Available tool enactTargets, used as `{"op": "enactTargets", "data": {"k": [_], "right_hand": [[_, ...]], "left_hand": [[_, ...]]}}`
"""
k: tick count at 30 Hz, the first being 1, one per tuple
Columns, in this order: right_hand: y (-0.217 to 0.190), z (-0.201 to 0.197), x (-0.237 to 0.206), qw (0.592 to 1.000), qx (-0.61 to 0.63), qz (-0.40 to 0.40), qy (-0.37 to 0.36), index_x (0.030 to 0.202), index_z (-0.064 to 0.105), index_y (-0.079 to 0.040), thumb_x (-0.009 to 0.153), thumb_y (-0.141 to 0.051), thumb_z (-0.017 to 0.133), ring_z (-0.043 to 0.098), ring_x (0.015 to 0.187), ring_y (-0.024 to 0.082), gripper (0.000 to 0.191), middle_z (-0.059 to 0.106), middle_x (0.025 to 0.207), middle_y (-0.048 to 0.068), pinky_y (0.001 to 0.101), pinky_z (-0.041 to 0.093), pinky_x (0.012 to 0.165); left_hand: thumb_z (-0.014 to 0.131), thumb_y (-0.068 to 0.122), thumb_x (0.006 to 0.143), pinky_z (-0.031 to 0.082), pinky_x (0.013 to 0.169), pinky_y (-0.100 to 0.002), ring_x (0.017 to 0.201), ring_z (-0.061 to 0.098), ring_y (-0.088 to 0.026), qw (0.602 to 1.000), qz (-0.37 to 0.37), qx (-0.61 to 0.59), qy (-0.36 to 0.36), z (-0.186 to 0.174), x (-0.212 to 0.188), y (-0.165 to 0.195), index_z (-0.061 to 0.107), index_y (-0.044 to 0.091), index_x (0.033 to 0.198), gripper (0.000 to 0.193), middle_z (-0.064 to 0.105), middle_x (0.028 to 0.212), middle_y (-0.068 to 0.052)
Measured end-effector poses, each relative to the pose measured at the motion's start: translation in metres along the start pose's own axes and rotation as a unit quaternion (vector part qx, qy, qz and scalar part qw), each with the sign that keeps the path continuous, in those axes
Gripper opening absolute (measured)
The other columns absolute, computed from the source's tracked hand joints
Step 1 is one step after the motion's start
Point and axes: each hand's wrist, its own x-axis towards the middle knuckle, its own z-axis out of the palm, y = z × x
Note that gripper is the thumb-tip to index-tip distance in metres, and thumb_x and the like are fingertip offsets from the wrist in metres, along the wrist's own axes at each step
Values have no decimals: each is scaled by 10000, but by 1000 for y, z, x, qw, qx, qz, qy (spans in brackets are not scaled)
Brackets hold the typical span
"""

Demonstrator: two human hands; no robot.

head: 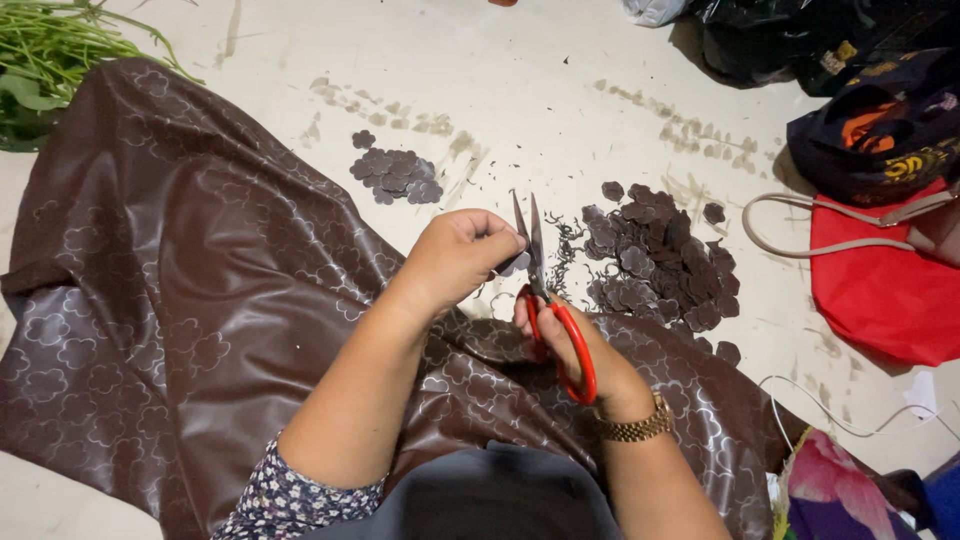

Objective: The person sits on the floor and uses red-handled scissors to trim the edges of dark fabric flower cutouts, cutting small notches and scraps off one piece at a time and setting trimmed pieces aside with a pile of finished pieces nearby.

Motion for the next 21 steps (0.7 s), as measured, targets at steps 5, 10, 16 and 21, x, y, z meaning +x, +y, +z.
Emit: {"op": "enactTargets", "data": {"k": [5,10,16,21], "right_hand": [[-8,-5,-2,998,-58,-9,-17,1035,568,-97,1029,-532,483,437,699,84,443,480,799,-41,244,395,615],[-9,-5,-3,997,-67,-23,-31,1024,568,-100,1033,-530,487,452,706,82,437,484,799,-47,239,418,631],[-10,-9,-3,995,-95,-20,-24,1042,583,-100,1014,-505,508,472,724,78,412,516,821,-48,240,435,640],[-8,-10,-3,992,-125,-22,-20,1027,588,-101,1028,-466,507,474,706,74,374,514,797,-46,241,436,624]], "left_hand": [[725,163,875,499,593,-225,649,610,-64,1000,-13,19,-6,-1,-4,7,746,2,865,163,721,756,-21],[724,171,859,508,600,-221,654,618,-60,997,-20,69,-5,-6,-6,13,750,9,862,164,729,760,-14],[721,159,850,511,602,-227,653,624,-72,999,-32,43,-9,-5,-7,14,745,-1,853,161,733,761,-28],[712,144,844,513,601,-227,650,627,-73,999,-29,43,-16,-8,-7,13,733,-4,837,150,729,752,-32]]}}
